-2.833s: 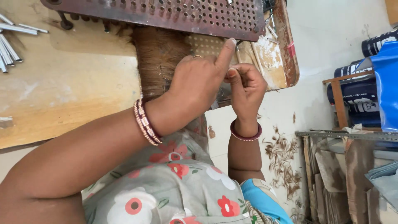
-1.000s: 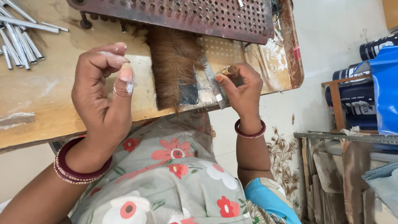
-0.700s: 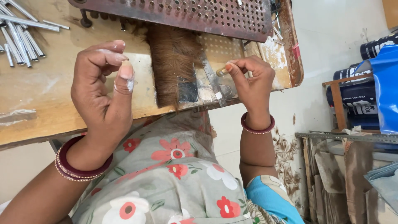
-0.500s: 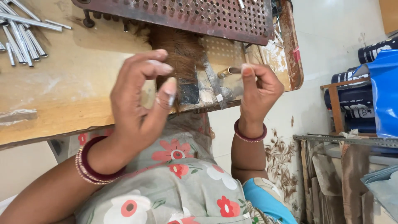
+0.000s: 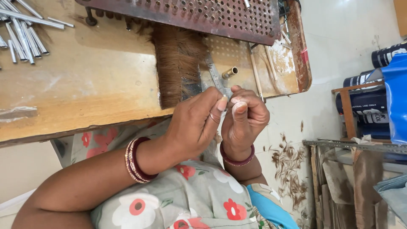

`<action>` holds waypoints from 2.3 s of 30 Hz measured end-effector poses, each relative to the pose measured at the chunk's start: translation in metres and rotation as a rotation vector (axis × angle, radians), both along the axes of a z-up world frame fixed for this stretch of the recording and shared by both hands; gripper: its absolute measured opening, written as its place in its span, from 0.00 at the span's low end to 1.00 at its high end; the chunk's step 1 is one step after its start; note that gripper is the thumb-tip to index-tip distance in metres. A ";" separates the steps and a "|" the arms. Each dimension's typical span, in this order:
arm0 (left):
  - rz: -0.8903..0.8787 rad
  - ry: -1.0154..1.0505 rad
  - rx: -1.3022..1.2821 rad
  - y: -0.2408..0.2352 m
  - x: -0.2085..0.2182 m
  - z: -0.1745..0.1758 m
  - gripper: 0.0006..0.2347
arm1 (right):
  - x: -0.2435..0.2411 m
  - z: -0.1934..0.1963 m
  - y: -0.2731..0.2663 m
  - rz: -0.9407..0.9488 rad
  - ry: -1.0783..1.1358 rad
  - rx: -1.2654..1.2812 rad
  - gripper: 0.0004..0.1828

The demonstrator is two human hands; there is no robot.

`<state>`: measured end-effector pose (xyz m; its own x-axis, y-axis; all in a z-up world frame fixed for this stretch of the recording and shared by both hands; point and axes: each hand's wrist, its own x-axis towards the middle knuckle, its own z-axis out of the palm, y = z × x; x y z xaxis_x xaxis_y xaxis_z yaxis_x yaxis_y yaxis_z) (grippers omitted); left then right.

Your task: The person sits at a workbench assembling brushes. They pick up small metal ferrules, take tufts of bristle hair from a bundle on the bench, press the hair into the open end of each ferrule by hand, and place the filled ferrules onto a perforated tray, repeating the cycle.

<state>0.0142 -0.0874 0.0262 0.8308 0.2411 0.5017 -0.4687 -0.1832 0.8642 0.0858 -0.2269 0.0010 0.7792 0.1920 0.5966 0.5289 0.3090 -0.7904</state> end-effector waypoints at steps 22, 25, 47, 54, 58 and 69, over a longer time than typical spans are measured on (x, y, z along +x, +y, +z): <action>0.063 -0.077 -0.004 0.023 -0.021 0.008 0.07 | -0.001 0.003 0.005 0.256 -0.079 -0.245 0.20; 0.093 -0.041 0.033 0.025 -0.026 0.005 0.08 | -0.007 -0.006 0.015 0.123 -0.138 -0.240 0.16; 0.611 0.189 0.846 0.215 0.030 0.019 0.07 | 0.009 0.001 0.018 -0.122 -0.242 0.032 0.19; 0.512 -0.014 0.740 0.187 0.020 0.040 0.12 | 0.001 0.006 0.009 -0.123 -0.227 0.042 0.19; 0.438 -0.119 0.665 0.171 0.020 0.048 0.14 | 0.002 0.008 0.007 -0.142 -0.227 0.002 0.18; -0.517 0.281 -0.569 0.035 0.001 -0.011 0.03 | -0.008 0.018 0.034 0.016 -0.062 -0.023 0.17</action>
<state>0.0155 -0.0520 0.0153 0.9833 -0.0516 0.1744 -0.1259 0.4988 0.8575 0.0774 -0.1933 0.0193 0.7375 0.2186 0.6390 0.5723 0.3000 -0.7632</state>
